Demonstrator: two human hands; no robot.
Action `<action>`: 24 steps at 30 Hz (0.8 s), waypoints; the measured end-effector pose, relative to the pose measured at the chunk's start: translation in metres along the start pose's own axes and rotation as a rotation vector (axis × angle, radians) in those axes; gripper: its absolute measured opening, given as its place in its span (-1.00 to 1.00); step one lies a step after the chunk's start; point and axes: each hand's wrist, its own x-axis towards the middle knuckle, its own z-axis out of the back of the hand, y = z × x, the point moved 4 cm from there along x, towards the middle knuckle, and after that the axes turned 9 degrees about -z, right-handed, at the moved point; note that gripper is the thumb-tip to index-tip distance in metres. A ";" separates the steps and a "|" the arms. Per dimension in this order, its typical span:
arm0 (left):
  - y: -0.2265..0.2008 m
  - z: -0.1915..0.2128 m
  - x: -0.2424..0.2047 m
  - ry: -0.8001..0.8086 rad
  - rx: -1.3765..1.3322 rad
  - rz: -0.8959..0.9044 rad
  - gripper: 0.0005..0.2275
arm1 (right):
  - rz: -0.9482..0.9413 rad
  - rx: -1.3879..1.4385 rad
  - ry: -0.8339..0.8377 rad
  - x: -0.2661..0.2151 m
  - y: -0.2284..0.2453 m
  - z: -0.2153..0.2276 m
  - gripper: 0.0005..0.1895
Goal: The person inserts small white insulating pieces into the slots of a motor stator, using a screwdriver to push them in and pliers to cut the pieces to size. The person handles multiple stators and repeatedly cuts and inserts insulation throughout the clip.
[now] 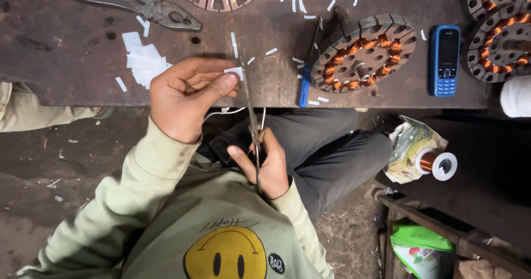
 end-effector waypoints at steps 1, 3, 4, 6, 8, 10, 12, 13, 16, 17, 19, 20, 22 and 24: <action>0.000 -0.001 -0.001 -0.008 0.003 0.005 -0.82 | 0.002 0.008 -0.003 0.000 0.001 0.000 -0.57; 0.000 -0.003 -0.003 -0.011 -0.015 0.011 -0.82 | -0.005 0.034 0.002 0.001 0.001 -0.001 -0.58; 0.001 -0.006 -0.003 -0.006 -0.035 0.012 -0.81 | -0.014 0.052 0.010 0.002 0.000 -0.001 -0.58; 0.001 -0.009 -0.004 0.000 -0.052 0.002 -0.82 | -0.013 0.071 0.011 0.001 0.000 -0.003 -0.59; 0.001 -0.011 -0.004 0.002 -0.048 -0.022 -0.83 | 0.006 0.065 -0.004 0.000 0.000 -0.004 -0.59; 0.002 -0.012 -0.002 0.002 -0.030 -0.015 -0.83 | -0.031 0.060 -0.023 0.003 -0.003 -0.005 -0.63; 0.003 -0.012 -0.002 0.009 -0.021 -0.011 -0.83 | -0.050 0.040 -0.041 0.004 -0.005 -0.006 -0.71; 0.002 -0.012 -0.002 0.019 -0.020 -0.013 -0.83 | -0.047 0.024 -0.053 0.004 -0.006 -0.007 -0.77; 0.001 -0.012 0.000 0.046 -0.036 -0.023 -0.82 | -0.028 0.028 -0.062 0.003 -0.009 -0.009 -0.75; 0.000 -0.013 0.002 0.057 -0.046 -0.028 -0.82 | -0.018 0.038 -0.064 0.002 -0.011 -0.009 -0.70; -0.005 -0.013 0.003 0.058 -0.005 -0.053 -0.81 | -0.039 0.090 -0.042 0.001 -0.016 -0.009 -0.72; -0.007 -0.013 0.005 0.059 0.014 -0.066 -0.81 | -0.049 0.115 -0.031 0.000 -0.018 -0.009 -0.73; -0.013 -0.012 0.011 0.054 0.162 -0.117 -0.83 | -0.015 0.131 -0.026 -0.002 -0.018 -0.009 -0.68; -0.020 -0.012 0.018 0.073 0.408 -0.178 -0.80 | 0.009 0.161 -0.022 -0.002 -0.017 -0.008 -0.64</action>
